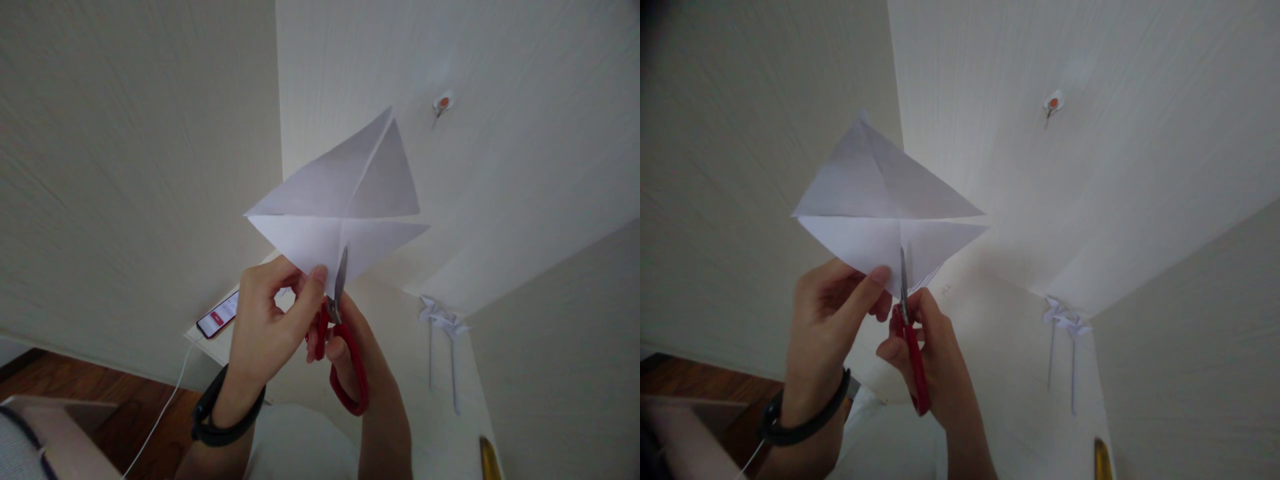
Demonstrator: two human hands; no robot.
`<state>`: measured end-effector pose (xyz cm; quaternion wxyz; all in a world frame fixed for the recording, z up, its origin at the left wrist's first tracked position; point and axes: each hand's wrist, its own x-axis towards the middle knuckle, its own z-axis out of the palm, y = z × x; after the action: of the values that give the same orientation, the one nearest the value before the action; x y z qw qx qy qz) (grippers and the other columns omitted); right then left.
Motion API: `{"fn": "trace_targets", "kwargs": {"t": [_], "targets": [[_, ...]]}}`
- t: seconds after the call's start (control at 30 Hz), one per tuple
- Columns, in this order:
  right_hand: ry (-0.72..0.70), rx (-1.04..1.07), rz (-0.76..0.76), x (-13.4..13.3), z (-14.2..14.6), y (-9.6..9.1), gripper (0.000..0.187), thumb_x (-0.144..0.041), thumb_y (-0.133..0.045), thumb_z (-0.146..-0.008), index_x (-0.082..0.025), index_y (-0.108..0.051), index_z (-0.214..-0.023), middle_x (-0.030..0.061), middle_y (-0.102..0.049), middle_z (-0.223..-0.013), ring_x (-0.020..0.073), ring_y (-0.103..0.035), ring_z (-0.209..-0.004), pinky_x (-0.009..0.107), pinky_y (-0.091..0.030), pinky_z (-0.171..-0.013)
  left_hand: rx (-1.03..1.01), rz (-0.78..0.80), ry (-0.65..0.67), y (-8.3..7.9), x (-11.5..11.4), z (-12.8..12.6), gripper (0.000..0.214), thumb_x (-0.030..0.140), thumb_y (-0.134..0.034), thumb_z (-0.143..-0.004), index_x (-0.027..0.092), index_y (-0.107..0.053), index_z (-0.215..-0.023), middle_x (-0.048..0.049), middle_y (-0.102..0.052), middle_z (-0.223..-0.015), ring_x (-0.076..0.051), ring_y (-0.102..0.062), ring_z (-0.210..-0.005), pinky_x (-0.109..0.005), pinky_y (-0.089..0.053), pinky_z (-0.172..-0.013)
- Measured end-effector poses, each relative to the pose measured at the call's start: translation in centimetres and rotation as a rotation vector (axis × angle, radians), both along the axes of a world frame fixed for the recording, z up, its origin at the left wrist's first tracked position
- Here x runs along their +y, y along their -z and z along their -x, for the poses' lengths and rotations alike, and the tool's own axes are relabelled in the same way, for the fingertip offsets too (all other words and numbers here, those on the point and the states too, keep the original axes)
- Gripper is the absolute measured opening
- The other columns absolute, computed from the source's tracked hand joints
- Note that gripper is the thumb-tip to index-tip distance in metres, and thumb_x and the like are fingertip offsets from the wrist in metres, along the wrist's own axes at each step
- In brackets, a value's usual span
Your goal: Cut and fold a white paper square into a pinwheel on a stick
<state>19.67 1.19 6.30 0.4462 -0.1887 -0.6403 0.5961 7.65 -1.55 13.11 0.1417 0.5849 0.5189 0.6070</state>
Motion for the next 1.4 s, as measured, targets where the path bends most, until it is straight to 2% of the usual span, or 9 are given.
{"fn": "trace_targets", "kwargs": {"t": [0.23, 0.43, 0.87, 1.13, 1.4], "targets": [[-0.013, -0.034, -0.03, 0.21, 0.04, 0.32, 0.061, -0.077, -0.057, -0.074, -0.022, -0.052, -0.1, 0.0, -0.056, -0.077, 0.0138, -0.05, -0.064, 0.025, -0.042, -0.054, -0.004, -0.004, 0.025, 0.18, 0.18, 0.13, 0.033, 0.02, -0.056, -0.089, 0.02, -0.051, -0.057, 0.0085, -0.054, -0.045, -0.007, -0.051, -0.042, -0.02, -0.039, -0.046], [-0.035, -0.006, -0.014, 0.26, 0.17, 0.67, 0.072, -0.084, -0.056, -0.064, -0.022, -0.053, -0.103, -0.0002, -0.056, -0.078, 0.0134, -0.05, -0.061, 0.028, -0.046, -0.058, 0.008, 0.014, 0.022, 0.16, 0.02, 0.17, 0.034, 0.02, -0.056, -0.089, 0.02, -0.052, -0.056, 0.0079, -0.054, -0.043, -0.008, -0.052, -0.04, -0.021, -0.04, -0.045], [-0.053, -0.046, -0.016, -0.14, -0.22, 0.21, 0.072, -0.08, -0.056, -0.069, -0.027, -0.049, -0.117, 0.0021, -0.055, -0.087, 0.0172, -0.051, -0.071, 0.033, -0.052, -0.066, 0.035, 0.015, -0.005, -0.08, 0.01, 0.24, 0.035, 0.023, -0.056, -0.089, 0.02, -0.052, -0.055, 0.0065, -0.055, -0.045, -0.009, -0.053, -0.042, -0.021, -0.041, -0.045], [-0.074, -0.044, -0.018, 0.29, -0.19, 0.26, 0.069, -0.083, -0.055, -0.067, -0.025, -0.05, -0.103, 0.0035, -0.058, -0.086, 0.0174, -0.055, -0.069, 0.029, -0.05, -0.056, 0.023, 0.045, 0.039, -0.19, -0.14, 0.11, 0.037, 0.024, -0.055, -0.09, 0.02, -0.052, -0.053, 0.0059, -0.056, -0.042, -0.009, -0.055, -0.039, -0.021, -0.043, -0.045], [-0.05, 0.01, -0.014, 0.27, 0.2, 0.07, 0.07, -0.084, -0.057, -0.065, -0.024, -0.051, -0.099, 0.002, -0.056, -0.083, 0.0153, -0.052, -0.065, 0.029, -0.049, -0.056, 0.078, 0.059, 0.066, -0.21, 0.12, 0.16, 0.037, 0.026, -0.055, -0.089, 0.02, -0.053, -0.053, 0.0051, -0.056, -0.043, -0.011, -0.056, -0.041, -0.023, -0.043, -0.046]]}}
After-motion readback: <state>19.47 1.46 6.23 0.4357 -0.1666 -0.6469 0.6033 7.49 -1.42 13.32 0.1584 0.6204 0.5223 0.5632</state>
